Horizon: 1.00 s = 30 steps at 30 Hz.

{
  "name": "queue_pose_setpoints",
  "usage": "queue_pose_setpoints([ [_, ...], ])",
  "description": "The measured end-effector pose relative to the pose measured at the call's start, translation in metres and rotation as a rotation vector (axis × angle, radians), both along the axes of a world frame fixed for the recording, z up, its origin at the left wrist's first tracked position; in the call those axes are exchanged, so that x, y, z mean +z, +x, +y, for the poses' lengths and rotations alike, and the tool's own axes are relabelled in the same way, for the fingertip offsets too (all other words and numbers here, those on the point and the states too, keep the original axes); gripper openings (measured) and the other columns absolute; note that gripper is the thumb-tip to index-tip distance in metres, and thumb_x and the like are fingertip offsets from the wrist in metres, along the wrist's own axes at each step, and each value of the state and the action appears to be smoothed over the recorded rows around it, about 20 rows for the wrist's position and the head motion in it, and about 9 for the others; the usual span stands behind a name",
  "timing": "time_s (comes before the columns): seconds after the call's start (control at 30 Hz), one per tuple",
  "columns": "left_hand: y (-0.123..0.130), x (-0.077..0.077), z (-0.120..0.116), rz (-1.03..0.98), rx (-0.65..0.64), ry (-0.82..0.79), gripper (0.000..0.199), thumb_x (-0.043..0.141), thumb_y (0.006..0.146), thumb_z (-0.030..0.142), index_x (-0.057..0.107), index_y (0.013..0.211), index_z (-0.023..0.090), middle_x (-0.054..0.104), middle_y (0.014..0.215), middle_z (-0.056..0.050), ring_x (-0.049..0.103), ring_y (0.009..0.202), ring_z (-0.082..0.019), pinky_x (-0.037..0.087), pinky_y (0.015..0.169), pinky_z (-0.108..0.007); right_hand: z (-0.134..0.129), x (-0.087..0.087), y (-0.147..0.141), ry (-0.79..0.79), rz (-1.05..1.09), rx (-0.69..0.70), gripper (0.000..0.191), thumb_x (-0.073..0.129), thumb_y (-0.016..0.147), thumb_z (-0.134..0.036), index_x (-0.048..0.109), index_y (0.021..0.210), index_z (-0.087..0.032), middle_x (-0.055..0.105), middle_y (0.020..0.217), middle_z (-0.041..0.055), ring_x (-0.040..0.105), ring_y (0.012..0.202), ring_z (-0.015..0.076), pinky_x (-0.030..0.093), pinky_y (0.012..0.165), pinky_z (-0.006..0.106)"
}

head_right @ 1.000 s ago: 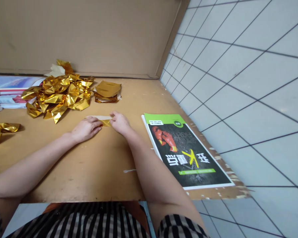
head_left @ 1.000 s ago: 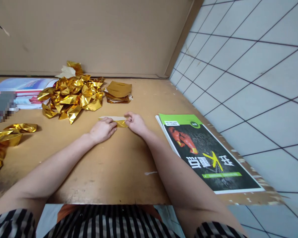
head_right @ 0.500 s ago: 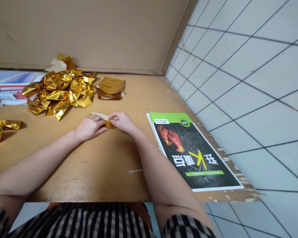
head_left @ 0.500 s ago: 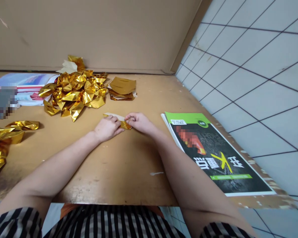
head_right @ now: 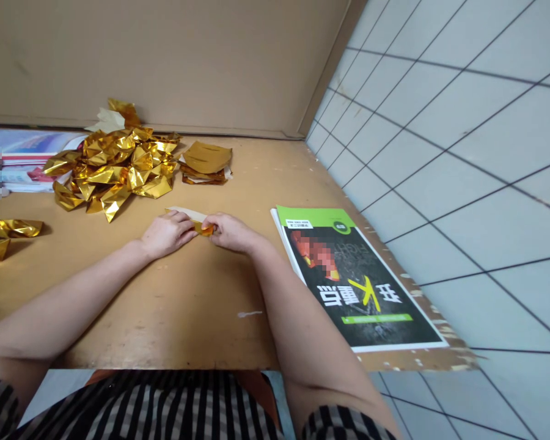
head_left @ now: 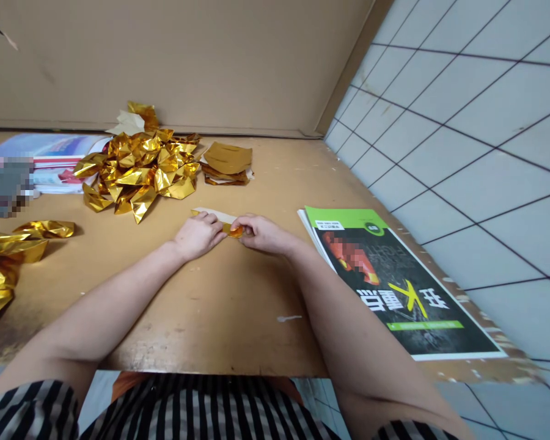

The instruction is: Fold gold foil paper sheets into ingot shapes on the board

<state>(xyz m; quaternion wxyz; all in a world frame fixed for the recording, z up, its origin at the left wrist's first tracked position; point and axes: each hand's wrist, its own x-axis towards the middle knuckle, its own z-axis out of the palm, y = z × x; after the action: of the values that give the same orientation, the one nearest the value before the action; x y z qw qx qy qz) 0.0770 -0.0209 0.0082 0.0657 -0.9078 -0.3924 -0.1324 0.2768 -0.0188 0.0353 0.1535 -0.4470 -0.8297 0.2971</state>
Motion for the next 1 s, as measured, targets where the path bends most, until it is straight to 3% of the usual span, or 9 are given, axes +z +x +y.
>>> queue_pose_setpoints([
  [0.17, -0.001, 0.001, -0.001, -0.014, 0.019, -0.019, 0.027, 0.050, 0.095, 0.035, 0.071, 0.093, 0.018, 0.067, 0.093, -0.009, 0.061, 0.090, -0.022, 0.050, 0.074, -0.033, 0.002, -0.007, 0.008, 0.155, -0.054, 0.028, 0.031, 0.053, 0.070, -0.007, 0.071, 0.092, -0.020, 0.058, 0.090, 0.0038, 0.056, 0.083, 0.0158, 0.045, 0.079, 0.028],
  [0.33, -0.002, -0.001, -0.001, -0.026, 0.032, -0.029, 0.026, 0.050, 0.094, 0.035, 0.070, 0.093, 0.019, 0.067, 0.095, -0.009, 0.060, 0.093, -0.023, 0.050, 0.073, -0.033, 0.004, -0.010, 0.012, 0.318, -0.113, 0.058, 0.029, 0.056, 0.073, -0.009, 0.074, 0.090, -0.023, 0.062, 0.105, 0.0075, 0.056, 0.102, 0.0224, 0.042, 0.094, 0.039],
  [0.6, -0.005, -0.005, -0.001, -0.079, -0.020, 0.004, 0.025, 0.048, 0.095, 0.033, 0.069, 0.096, 0.020, 0.065, 0.096, -0.007, 0.060, 0.092, -0.021, 0.051, 0.077, -0.032, 0.009, -0.018, 0.012, 0.295, -0.033, 0.038, 0.020, 0.054, 0.083, -0.018, 0.073, 0.087, -0.021, 0.064, 0.098, 0.0076, 0.058, 0.094, 0.0206, 0.043, 0.092, 0.040],
  [1.0, -0.010, -0.005, -0.005, -0.088, -0.112, -0.021, 0.028, 0.042, 0.097, 0.028, 0.067, 0.105, 0.022, 0.065, 0.098, -0.007, 0.062, 0.093, -0.020, 0.051, 0.082, -0.034, 0.015, -0.026, -0.004, 0.282, -0.098, -0.212, 0.012, 0.058, 0.085, -0.030, 0.064, 0.081, -0.021, 0.060, 0.087, 0.0055, 0.054, 0.089, 0.0213, 0.042, 0.083, 0.035],
])
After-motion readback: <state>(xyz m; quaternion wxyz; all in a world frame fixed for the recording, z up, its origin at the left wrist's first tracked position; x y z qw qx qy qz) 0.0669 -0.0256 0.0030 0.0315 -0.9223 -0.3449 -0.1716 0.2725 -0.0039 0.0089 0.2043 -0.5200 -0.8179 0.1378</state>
